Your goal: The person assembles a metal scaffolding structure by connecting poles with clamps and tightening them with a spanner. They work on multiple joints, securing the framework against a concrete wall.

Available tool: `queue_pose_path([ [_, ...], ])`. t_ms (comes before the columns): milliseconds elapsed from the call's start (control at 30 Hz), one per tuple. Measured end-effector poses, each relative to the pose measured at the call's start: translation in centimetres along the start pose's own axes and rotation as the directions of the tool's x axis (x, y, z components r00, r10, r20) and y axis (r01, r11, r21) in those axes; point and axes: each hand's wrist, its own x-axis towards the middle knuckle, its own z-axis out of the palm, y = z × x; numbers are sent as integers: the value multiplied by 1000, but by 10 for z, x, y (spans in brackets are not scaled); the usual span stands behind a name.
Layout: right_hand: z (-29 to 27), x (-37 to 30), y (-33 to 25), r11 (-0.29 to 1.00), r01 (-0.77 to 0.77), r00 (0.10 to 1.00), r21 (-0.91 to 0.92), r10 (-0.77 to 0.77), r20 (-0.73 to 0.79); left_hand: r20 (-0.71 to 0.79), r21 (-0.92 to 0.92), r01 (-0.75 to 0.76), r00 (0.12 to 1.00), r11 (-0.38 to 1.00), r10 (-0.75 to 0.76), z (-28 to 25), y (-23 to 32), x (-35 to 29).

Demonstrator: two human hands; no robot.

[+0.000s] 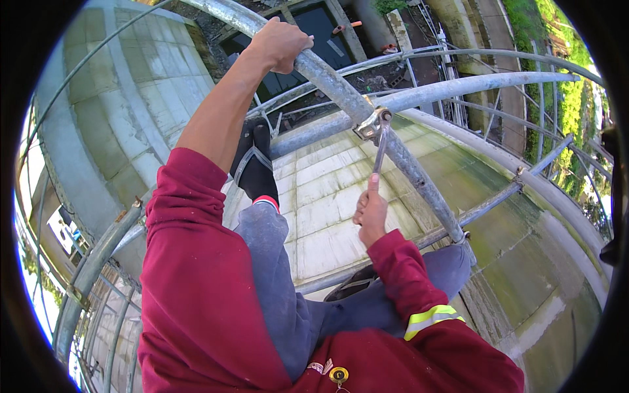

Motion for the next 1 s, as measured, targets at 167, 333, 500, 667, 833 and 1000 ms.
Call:
queue_pose_path([
  [167,12,16,-4,985,-44,963,166,-3,269,53,10,0,999,1000,-1,-7,2,10],
  [333,-114,20,-41,802,431,898,-414,-340,279,91,7,14,996,1000,-14,-14,3,4],
  [500,-132,32,-177,45,479,826,-877,-362,433,134,57,-3,991,998,-4,-13,3,6],
  [667,-109,78,-303,-132,318,943,-939,-57,328,66,12,-28,997,1000,27,-9,7,4],
  [833,-32,71,-363,-484,278,917,-830,-125,380,50,-11,-35,998,999,35,-3,9,3],
  [1000,-54,91,-357,-294,268,960,-918,-3,281,63,-10,-14,998,1000,14,-6,5,5],
])
